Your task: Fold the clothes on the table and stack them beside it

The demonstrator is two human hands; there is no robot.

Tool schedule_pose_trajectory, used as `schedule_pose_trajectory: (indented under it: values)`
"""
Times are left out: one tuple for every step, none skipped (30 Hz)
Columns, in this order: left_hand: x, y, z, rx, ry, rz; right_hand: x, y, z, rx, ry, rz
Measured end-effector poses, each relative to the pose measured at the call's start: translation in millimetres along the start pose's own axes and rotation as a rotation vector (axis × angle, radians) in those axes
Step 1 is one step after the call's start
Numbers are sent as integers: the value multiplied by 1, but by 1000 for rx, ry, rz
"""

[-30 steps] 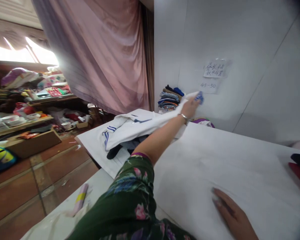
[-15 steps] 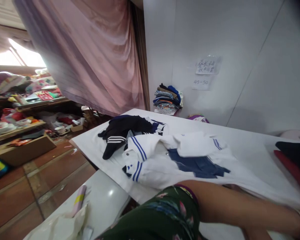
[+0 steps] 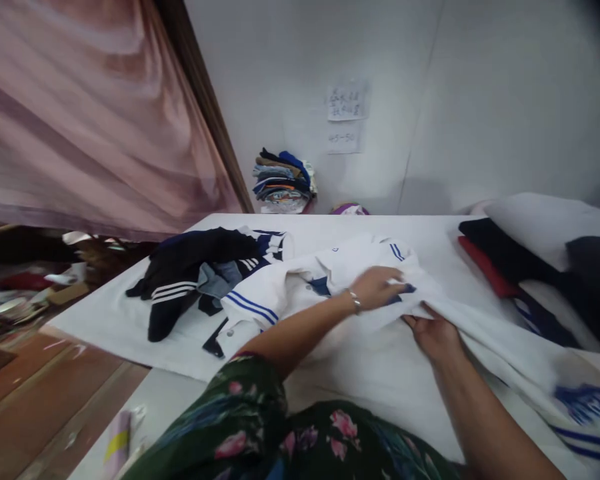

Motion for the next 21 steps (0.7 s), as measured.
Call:
schedule_pose_trajectory:
  values:
    - [4,-31,22,-120,82,96,-1,1,1,-56,6,22]
    - [9,-60,41,-244,134,193,-2,3,2,-101,17,38]
    - [15,-88,57,-361,166,282,-3,5,5,-131,32,51]
    - [21,-111,68,-464,169,355,-3,7,7,-142,48,61]
    - [28,-131,76,-541,162,427,-4,9,9,-146,55,66]
    - [35,-146,81,-589,140,472,-5,10,10,-148,58,73]
    - [40,-157,83,-607,107,503,-6,11,12,-146,64,77]
    - [44,-164,82,-604,74,526,-7,13,14,-141,75,77]
    - [47,-167,80,-588,43,537,-7,14,15,-138,89,75]
    - [48,-167,77,-572,19,538,-7,15,16,-135,100,74]
    - [47,-165,74,-564,0,529,-7,16,17,-133,106,77]
    - [45,-162,70,-569,-15,515,-7,16,17,-130,106,84]
    - [42,-159,66,-589,-26,496,-7,17,18,-125,98,91]
    - [37,-155,63,-616,-37,477,-7,17,17,-118,85,99]
    - [32,-153,60,-639,-44,469,-6,18,18,-110,78,104]
    - [27,-152,58,-653,-44,473,-6,18,18,-104,74,104]
    - [20,-151,59,-658,-37,483,-6,19,19,-100,76,100]
    - [12,-151,62,-653,-20,496,-5,19,21,-96,80,92]
    - [3,-151,68,-639,3,507,-5,19,22,-91,86,84]
    - [-7,-151,77,-622,33,518,-5,20,23,-83,91,75]
    - [-18,-151,91,-603,72,527,-6,20,24,-73,90,68]
Point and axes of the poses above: each hand's wrist, its own x-axis away from the middle knuckle, its own z-axis out of the back of the hand, y = z × x, the point moved 5 cm from there along -x, towards the middle knuckle, and after that the axes turned 10 degrees about z, right-handed, at the moved point
